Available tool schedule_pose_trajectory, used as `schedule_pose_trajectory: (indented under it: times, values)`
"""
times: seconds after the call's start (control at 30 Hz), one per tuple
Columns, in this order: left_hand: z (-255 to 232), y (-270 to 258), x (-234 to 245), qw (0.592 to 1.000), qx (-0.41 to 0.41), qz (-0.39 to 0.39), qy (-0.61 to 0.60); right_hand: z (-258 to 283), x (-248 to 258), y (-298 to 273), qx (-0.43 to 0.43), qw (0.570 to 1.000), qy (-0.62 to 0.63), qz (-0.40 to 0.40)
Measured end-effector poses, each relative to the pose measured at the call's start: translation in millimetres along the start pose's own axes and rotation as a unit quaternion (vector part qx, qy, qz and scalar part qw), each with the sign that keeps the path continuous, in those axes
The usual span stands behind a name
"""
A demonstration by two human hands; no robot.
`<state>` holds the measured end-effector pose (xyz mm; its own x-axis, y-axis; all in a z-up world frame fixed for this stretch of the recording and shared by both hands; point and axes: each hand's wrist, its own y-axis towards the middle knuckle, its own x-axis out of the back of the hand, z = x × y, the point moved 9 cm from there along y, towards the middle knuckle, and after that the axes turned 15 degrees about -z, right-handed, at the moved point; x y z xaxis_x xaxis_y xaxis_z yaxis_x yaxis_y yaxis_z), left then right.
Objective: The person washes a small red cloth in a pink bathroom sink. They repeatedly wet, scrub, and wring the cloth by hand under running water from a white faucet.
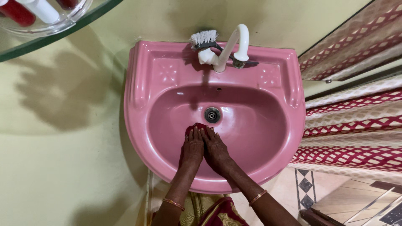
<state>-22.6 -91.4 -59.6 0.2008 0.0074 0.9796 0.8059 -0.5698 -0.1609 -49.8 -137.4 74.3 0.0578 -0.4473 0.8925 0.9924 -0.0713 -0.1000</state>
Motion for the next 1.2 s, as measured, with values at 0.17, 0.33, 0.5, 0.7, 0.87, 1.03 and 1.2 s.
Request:
schedule_pose_trajectory:
  times: [0.17,0.33,0.5,0.7,0.87,1.03,1.2]
  values:
    - [-2,9,-1,1.0,0.006,-0.007,-0.008,-3,5,8,-0.023,0.999,-0.016,-0.018]
    - [-5,25,-13,0.999,0.022,-0.039,0.012,-2,13,6,-0.001,0.999,0.001,-0.033]
    - [-21,8,-20,1.0,0.011,-0.012,-0.003,-19,1,-2,-0.002,0.999,-0.041,-0.014]
    - [-41,5,-22,0.999,0.02,0.004,-0.032,-34,-4,-12,-0.015,0.997,-0.074,0.018]
    - [-47,16,-10,0.998,-0.003,-0.053,0.016,-29,24,-5,-0.034,0.997,-0.069,-0.005]
    - [-50,11,27,0.997,0.008,-0.028,-0.071,-24,54,-7,-0.094,0.993,-0.065,0.012]
    - [-53,-7,66,0.998,-0.038,0.027,-0.042,-31,47,-11,-0.11,0.989,-0.076,0.057]
